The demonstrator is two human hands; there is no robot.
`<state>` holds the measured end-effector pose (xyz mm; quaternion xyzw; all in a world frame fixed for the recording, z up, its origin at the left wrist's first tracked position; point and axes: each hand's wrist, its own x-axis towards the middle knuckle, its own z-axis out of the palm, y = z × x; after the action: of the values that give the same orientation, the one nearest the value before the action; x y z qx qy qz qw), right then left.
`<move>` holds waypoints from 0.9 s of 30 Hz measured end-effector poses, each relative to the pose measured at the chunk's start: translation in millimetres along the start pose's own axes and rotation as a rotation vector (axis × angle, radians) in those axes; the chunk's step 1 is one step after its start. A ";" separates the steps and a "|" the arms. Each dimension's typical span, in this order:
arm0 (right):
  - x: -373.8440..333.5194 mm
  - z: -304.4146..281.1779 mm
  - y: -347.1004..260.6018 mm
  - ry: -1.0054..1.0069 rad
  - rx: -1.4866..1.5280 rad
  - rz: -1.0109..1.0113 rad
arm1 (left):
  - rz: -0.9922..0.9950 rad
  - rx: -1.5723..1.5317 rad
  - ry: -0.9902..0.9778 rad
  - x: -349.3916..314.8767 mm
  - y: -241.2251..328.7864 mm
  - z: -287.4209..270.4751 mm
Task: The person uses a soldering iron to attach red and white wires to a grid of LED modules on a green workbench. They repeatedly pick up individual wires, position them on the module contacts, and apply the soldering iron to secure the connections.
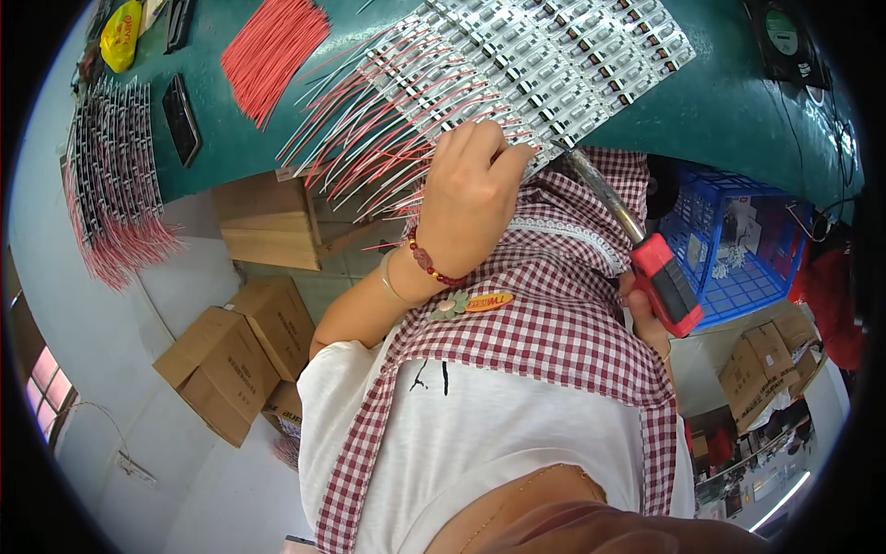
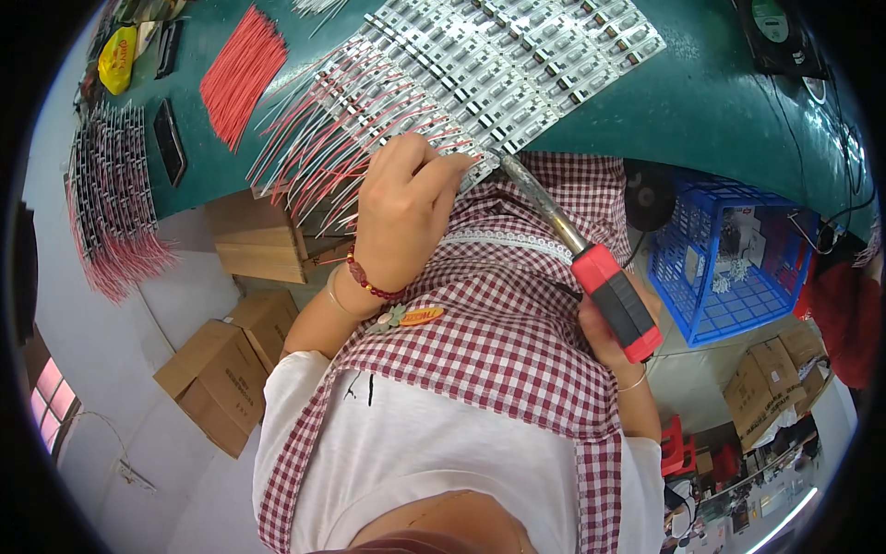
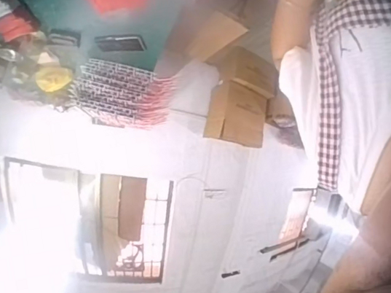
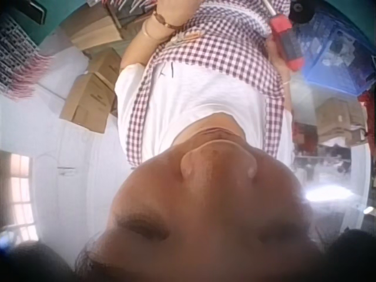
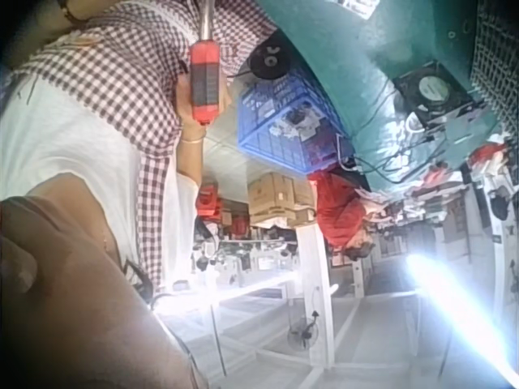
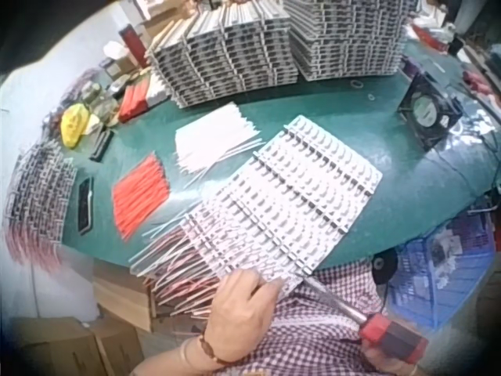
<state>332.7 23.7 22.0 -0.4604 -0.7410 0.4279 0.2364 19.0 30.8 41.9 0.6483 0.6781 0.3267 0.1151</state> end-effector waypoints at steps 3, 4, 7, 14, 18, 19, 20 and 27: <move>-4.9 1.4 6.0 -0.016 0.031 0.056 | -0.002 0.005 -0.012 1.5 -0.2 0.2; -5.0 2.3 6.5 -0.015 0.038 0.065 | -0.001 0.007 -0.011 1.1 -0.3 0.2; -6.7 3.3 6.2 0.005 0.109 0.111 | 0.011 0.040 -0.018 1.7 -1.0 0.0; -13.2 -1.6 15.2 -0.005 0.247 0.167 | -0.035 0.115 0.060 0.8 9.8 9.5; -18.4 1.1 24.6 -0.009 0.209 0.157 | -0.057 0.158 0.029 3.9 10.0 11.8; -17.6 1.9 24.1 -0.007 0.189 0.149 | -0.060 0.162 0.016 5.5 11.3 11.2; -15.9 2.4 23.8 -0.007 0.169 0.143 | -0.063 0.165 0.003 6.4 12.2 11.0; -11.7 5.8 29.4 -0.033 -0.084 0.070 | -0.080 0.219 -0.051 4.8 11.6 11.9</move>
<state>348.0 17.1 -5.5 -0.4883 -0.7456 0.4120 0.1893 34.6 38.2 40.9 0.6374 0.7319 0.2291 0.0740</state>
